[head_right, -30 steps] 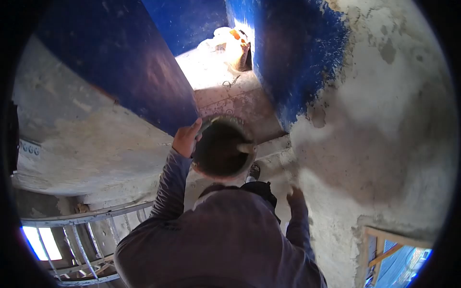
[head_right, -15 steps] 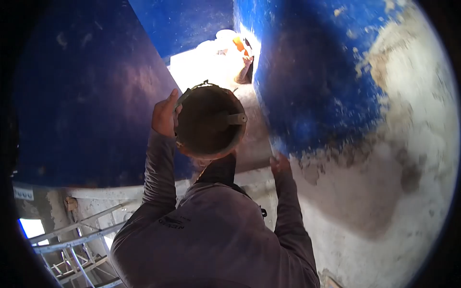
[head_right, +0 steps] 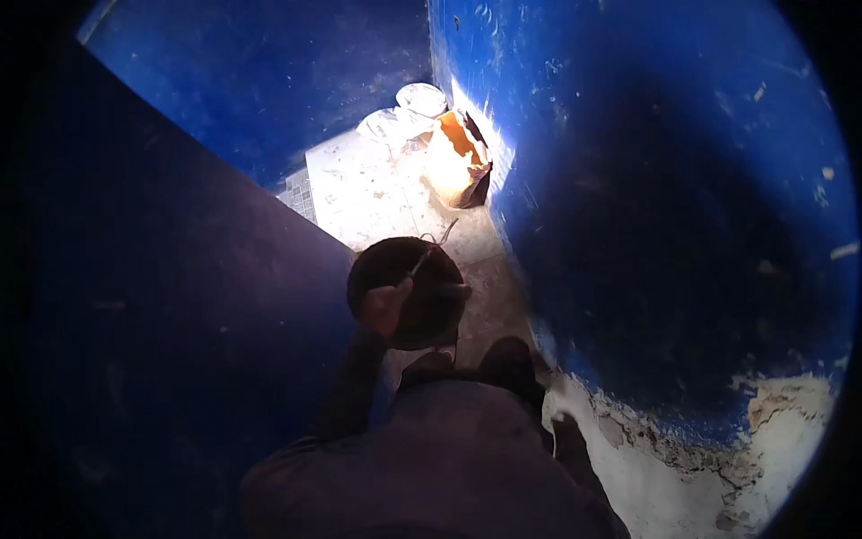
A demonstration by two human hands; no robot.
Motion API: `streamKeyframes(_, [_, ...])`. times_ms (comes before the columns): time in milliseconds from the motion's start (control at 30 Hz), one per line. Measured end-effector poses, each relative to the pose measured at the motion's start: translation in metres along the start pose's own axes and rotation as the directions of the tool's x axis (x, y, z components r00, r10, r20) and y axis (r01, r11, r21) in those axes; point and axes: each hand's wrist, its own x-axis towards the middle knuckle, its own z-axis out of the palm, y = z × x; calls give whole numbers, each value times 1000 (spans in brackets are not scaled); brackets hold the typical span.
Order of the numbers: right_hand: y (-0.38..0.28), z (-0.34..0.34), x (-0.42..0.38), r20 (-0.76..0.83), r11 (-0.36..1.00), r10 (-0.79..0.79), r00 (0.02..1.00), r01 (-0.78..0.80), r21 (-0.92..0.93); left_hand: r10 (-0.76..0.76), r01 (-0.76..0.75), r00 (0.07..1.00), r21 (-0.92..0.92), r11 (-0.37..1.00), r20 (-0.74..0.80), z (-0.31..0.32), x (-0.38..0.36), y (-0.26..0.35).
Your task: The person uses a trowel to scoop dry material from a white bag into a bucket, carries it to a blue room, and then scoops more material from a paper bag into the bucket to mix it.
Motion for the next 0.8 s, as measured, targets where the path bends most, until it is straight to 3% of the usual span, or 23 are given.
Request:
streamKeyframes(33, [-23, -1, 31, -73, 992, -120, 990, 123, 35, -7, 6, 999, -24, 1000, -46, -1, 17, -1])
streamKeyframes(67, [-47, -7, 68, -171, 928, -349, 921, 365, 73, -8, 3, 995, -48, 999, -99, -5, 35, 1])
streamKeyframes(100, [-112, -21, 74, -200, 927, -296, 934, 331, 173, -4, -1, 995, -49, 999, -104, -10, 51, 6])
streamKeyframes(133, [-158, -34, 90, -179, 920, -377, 909, 390, 42, -18, 13, 994, -47, 999, -108, -17, 67, 10])
streamKeyframes(200, [-298, -77, 63, -128, 892, -419, 899, 434, 124, -43, 38, 992, -42, 998, -115, -27, 92, 11])
streamKeyframes(333, [-402, -94, 96, -79, 884, -431, 899, 439, 160, -109, 104, 984, -49, 993, -138, -30, 137, 11])
streamKeyframes(400, [-455, -99, 123, -118, 782, -584, 803, 595, 184, -121, 116, 980, -40, 992, -158, -26, 168, 6])
streamKeyframes(433, [-473, -92, 147, -105, 781, -590, 800, 599, 174, -139, 135, 972, -36, 990, -188, -25, 184, 0])
streamKeyframes(567, [-576, -89, 227, 167, 812, -584, 794, 567, 140, -269, 284, 922, 13, 959, -280, -8, 254, -9])
streamKeyframes(633, [-638, -88, 280, 317, 814, -562, 764, 578, 50, -327, 325, 891, -60, 944, -315, 9, 302, -25])
streamKeyframes(700, [-682, -73, 328, 496, 783, -509, 704, 617, -72, -425, 400, 874, -147, 905, -238, 27, 337, -40])
streamKeyframes(733, [-702, -61, 354, 527, 737, -532, 662, 669, -96, -372, 366, 898, -68, 928, -236, 43, 360, -89])
streamKeyframes(800, [-735, -39, 399, 526, 639, -607, 595, 760, -123, -457, 466, 873, 14, 885, -172, 71, 408, -137])
